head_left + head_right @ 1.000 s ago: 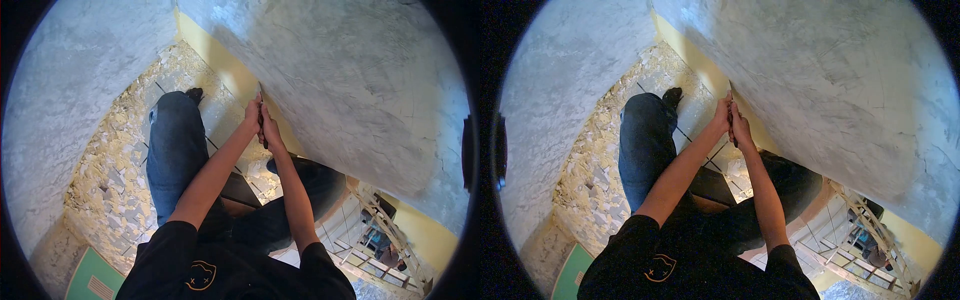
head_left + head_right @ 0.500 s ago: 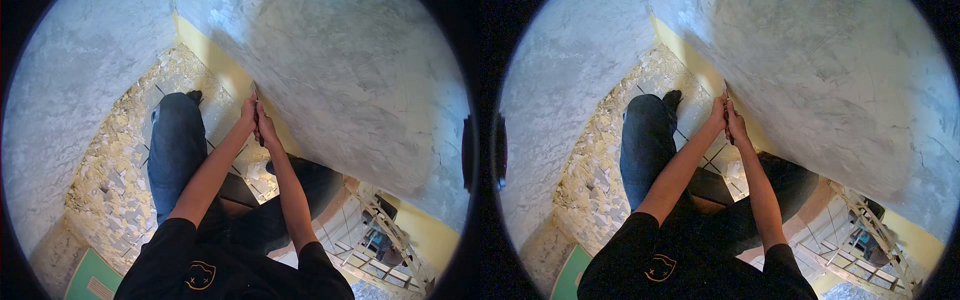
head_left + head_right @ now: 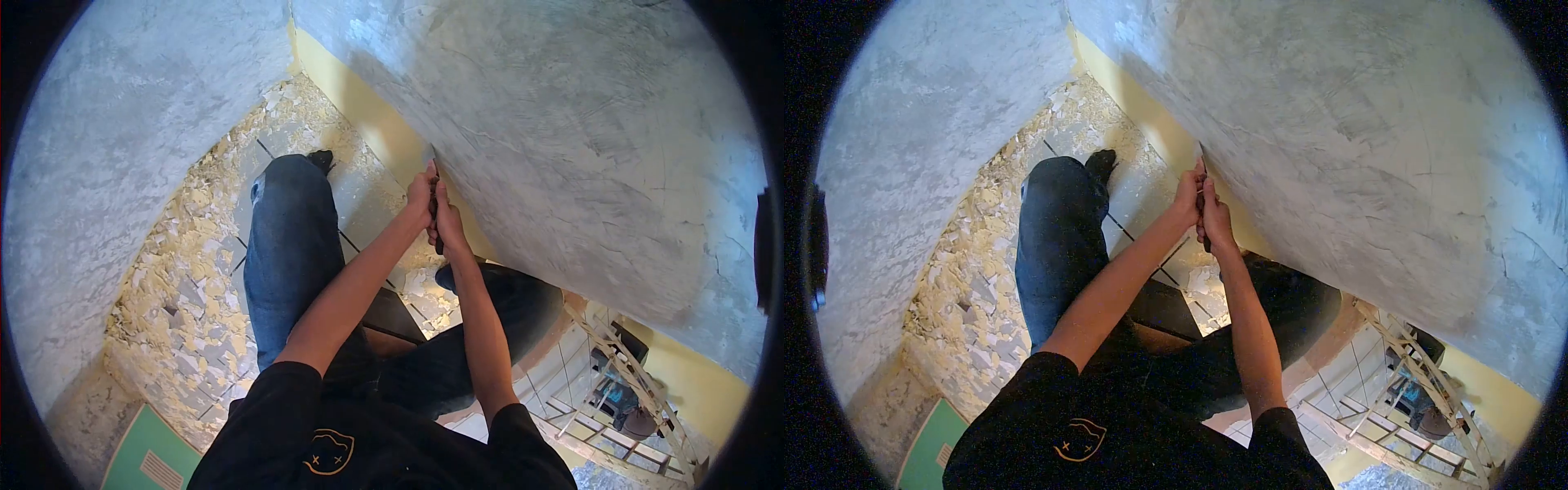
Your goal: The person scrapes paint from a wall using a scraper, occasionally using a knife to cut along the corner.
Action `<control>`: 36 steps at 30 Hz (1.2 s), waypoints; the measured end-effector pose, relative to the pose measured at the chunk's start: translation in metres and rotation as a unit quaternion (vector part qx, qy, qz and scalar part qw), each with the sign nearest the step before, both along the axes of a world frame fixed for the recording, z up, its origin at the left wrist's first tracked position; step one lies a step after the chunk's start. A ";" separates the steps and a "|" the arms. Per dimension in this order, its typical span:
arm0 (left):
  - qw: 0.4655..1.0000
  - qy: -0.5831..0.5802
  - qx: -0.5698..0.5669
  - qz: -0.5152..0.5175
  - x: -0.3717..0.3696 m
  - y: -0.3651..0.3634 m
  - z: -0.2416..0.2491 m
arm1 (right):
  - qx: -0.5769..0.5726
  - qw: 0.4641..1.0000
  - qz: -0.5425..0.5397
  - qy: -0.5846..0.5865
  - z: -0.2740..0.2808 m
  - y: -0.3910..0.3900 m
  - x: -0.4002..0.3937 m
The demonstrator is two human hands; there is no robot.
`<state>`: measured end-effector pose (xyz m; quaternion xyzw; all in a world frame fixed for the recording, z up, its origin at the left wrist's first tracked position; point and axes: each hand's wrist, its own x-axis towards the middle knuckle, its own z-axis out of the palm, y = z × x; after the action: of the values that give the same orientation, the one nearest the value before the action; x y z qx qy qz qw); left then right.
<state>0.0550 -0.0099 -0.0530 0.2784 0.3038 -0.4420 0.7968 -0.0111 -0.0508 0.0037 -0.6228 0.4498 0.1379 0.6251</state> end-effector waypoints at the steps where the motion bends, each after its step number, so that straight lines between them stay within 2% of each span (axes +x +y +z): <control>1: 1.000 0.009 -0.010 0.008 0.004 0.002 -0.001 | 0.006 1.000 0.004 -0.002 -0.002 -0.001 0.005; 6: 1.000 0.004 0.017 0.009 0.027 0.016 -0.003 | 0.024 0.999 0.025 0.006 -0.013 0.006 0.026; 9: 0.999 0.040 0.009 -0.001 0.017 0.013 0.015 | 0.018 1.000 0.019 -0.015 -0.004 0.003 0.016; 14: 1.000 0.002 -0.008 -0.005 -0.006 0.004 0.019 | -0.003 1.000 -0.010 -0.010 0.014 0.004 -0.008; 18: 1.000 -0.012 -0.004 0.010 0.003 -0.005 -0.015 | -0.031 0.999 0.007 0.024 -0.003 -0.003 0.003; 20: 0.999 0.021 -0.026 0.023 0.020 -0.001 -0.026 | 0.000 0.999 0.033 -0.003 -0.012 -0.007 0.021; 23: 0.999 0.022 0.028 0.013 0.030 0.014 -0.003 | 0.001 0.999 0.045 0.007 -0.030 -0.003 0.028; 26: 0.999 0.021 0.032 0.008 0.026 0.015 0.006 | 0.003 0.999 0.038 -0.019 -0.018 0.002 0.022; 29: 1.000 -0.017 -0.007 -0.011 0.007 0.012 0.000 | -0.017 1.000 0.010 -0.013 -0.005 0.006 0.005; 32: 1.000 -0.004 -0.010 -0.006 -0.002 0.006 0.008 | -0.020 1.000 0.002 -0.016 0.000 0.004 -0.007; 35: 0.999 -0.001 0.032 -0.019 0.000 0.007 0.013 | -0.035 0.999 -0.001 -0.011 0.000 0.008 -0.006; 36: 0.999 0.000 0.031 -0.016 0.004 0.006 0.001 | -0.036 0.999 0.001 -0.010 -0.001 0.007 0.000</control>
<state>0.0587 -0.0044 -0.0522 0.3083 0.3127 -0.4450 0.7805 -0.0116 -0.0433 0.0024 -0.6466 0.4475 0.1167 0.6067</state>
